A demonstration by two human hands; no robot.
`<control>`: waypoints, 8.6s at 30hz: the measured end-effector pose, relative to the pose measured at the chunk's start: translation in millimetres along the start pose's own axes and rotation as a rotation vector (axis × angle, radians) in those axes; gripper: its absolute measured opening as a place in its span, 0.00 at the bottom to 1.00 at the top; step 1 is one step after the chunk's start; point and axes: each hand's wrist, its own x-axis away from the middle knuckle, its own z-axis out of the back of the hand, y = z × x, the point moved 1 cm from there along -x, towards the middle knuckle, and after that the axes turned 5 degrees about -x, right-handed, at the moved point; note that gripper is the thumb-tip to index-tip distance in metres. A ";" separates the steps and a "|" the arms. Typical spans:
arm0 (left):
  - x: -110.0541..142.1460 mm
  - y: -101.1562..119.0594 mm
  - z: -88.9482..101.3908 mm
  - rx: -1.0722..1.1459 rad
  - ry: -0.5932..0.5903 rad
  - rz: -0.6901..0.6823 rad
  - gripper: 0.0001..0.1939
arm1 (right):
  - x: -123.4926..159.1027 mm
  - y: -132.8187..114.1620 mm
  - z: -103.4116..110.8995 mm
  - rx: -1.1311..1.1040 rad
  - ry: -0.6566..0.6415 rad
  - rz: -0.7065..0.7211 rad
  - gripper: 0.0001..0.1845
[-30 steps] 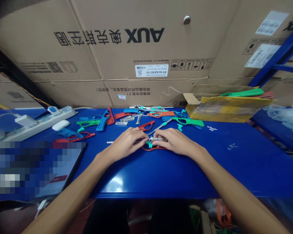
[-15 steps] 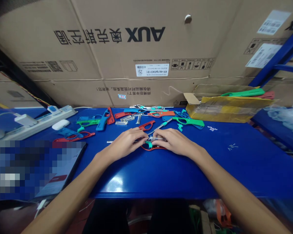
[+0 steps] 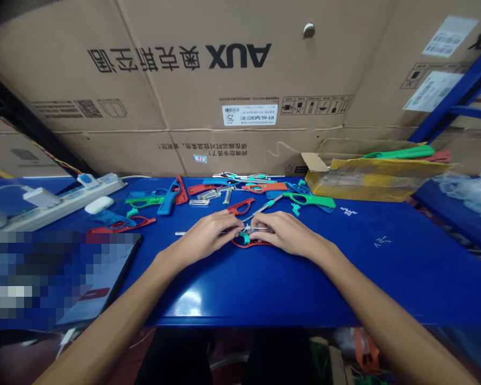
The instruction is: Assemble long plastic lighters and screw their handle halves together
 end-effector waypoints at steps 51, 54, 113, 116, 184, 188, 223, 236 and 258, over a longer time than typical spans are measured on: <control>9.7 -12.8 8.2 0.111 -0.126 0.145 0.20 | 6.6 -2.5 12.4 0.199 -0.054 -0.104 0.14; 8.5 -12.3 7.6 0.089 -0.139 0.132 0.14 | 7.7 -2.3 14.1 0.198 -0.062 -0.093 0.13; 7.6 -5.6 -0.6 0.093 -0.134 0.003 0.14 | 14.9 16.8 19.0 0.236 -0.044 0.034 0.18; 8.3 -8.1 -3.9 0.112 -0.140 0.026 0.14 | 12.7 12.2 17.3 0.191 -0.043 0.093 0.19; 0.7 -14.0 1.7 -0.058 0.199 0.204 0.15 | -1.5 16.4 13.9 0.330 0.499 0.043 0.19; 3.0 -23.0 0.6 -0.169 0.205 0.260 0.14 | 4.9 44.9 21.4 0.617 0.307 -0.096 0.19; 5.4 -26.0 12.0 -0.097 0.245 0.313 0.19 | -41.4 39.2 40.5 0.340 0.232 0.024 0.15; 9.1 -26.2 18.5 0.011 0.141 0.195 0.17 | 3.6 15.2 22.8 0.213 0.166 0.098 0.19; 20.0 -36.8 18.4 0.112 -0.148 0.150 0.09 | 3.8 -2.4 -2.3 0.108 -0.040 0.163 0.17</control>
